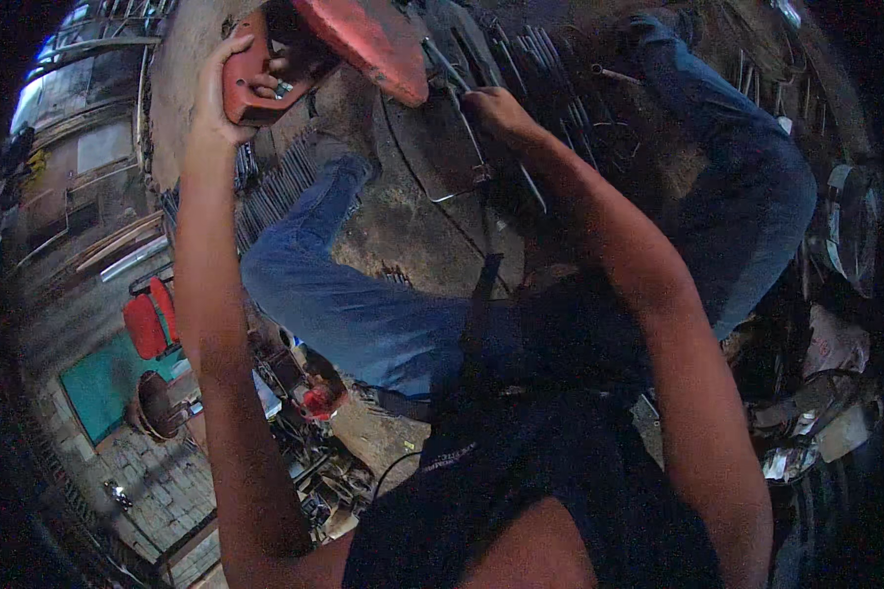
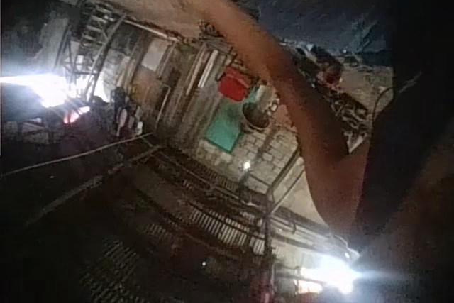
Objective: The person organizes metal rods on the ground, positions them into a cut-off saw, and cuts the metal rods using the saw.
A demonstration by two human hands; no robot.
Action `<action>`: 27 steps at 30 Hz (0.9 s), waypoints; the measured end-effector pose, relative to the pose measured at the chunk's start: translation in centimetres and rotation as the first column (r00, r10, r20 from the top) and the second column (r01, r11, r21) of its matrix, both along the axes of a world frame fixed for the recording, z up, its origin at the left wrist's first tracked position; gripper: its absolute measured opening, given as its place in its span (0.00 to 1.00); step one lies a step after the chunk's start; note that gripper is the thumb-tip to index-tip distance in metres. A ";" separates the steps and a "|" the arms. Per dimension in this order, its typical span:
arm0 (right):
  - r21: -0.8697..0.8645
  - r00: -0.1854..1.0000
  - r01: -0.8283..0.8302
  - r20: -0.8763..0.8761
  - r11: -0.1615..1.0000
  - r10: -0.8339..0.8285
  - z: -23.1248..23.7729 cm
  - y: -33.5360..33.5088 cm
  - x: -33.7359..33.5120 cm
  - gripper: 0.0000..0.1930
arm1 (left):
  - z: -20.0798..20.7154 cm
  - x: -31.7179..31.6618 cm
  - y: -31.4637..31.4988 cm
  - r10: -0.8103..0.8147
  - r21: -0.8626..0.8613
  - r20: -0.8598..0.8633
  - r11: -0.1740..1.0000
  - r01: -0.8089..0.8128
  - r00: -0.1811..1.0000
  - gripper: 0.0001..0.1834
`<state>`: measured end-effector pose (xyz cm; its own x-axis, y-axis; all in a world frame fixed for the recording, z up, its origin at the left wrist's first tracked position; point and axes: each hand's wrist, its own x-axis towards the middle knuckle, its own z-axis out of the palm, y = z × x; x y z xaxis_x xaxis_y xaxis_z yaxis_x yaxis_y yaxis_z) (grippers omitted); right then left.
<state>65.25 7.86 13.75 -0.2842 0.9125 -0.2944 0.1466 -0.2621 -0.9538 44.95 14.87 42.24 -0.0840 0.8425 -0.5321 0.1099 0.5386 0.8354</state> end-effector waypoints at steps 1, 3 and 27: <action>-0.035 0.988 0.027 -0.148 0.999 -0.032 -0.4 0.2 0.4 0.19 | 0.1 0.2 0.0 -0.005 -0.015 -0.094 1.000 0.004 0.996 0.22; -0.180 0.939 0.014 -0.334 0.984 -0.075 -1.2 -0.2 0.6 0.18 | 0.2 0.6 0.0 -0.014 -0.026 -0.184 1.000 0.010 0.983 0.25; -0.530 0.863 -0.017 -0.435 0.848 -0.255 -1.7 -1.5 3.2 0.17 | -0.6 -0.3 -0.3 -0.004 0.034 0.081 0.999 0.001 0.997 0.23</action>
